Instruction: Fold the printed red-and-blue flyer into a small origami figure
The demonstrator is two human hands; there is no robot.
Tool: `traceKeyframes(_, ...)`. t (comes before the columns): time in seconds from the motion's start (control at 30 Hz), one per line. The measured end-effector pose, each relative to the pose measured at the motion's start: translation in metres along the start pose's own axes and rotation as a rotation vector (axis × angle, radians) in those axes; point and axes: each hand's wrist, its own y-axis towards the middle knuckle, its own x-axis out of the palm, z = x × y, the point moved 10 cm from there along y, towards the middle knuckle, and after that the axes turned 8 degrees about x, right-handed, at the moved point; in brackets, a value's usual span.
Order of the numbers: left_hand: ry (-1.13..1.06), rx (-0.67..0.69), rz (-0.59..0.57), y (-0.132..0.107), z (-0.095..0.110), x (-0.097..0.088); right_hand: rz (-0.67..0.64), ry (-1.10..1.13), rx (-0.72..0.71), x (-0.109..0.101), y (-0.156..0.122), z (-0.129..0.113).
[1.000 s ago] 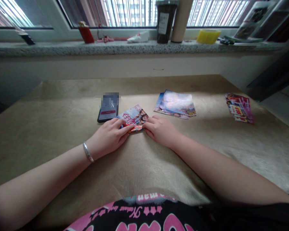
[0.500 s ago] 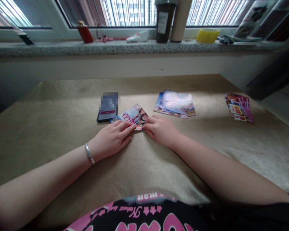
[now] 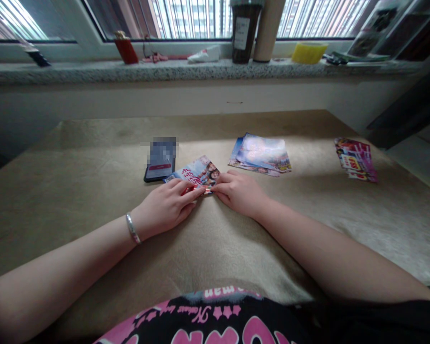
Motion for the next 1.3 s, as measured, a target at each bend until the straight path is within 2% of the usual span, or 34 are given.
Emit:
traceKeyframes(0.27, -0.076, -0.075, -0.030, -0.003, -0.005, 0.005, -0.008, -0.020, -0.013, -0.003, 0.000, 0.000)
traceKeyframes(0.7, -0.083, 0.002, -0.094, -0.002, 0.004, 0.007, -0.018, 0.026, -0.055, -0.002, -0.001, -0.003)
traceKeyframes(1.0, -0.100, 0.056, -0.081, -0.002, 0.008, 0.008, -0.037, 0.057, -0.031, 0.001, 0.000, 0.002)
traceKeyframes(1.3, -0.147, 0.050, -0.064, -0.001, 0.006, 0.001, -0.037, 0.047, -0.034, -0.001, 0.000, -0.001)
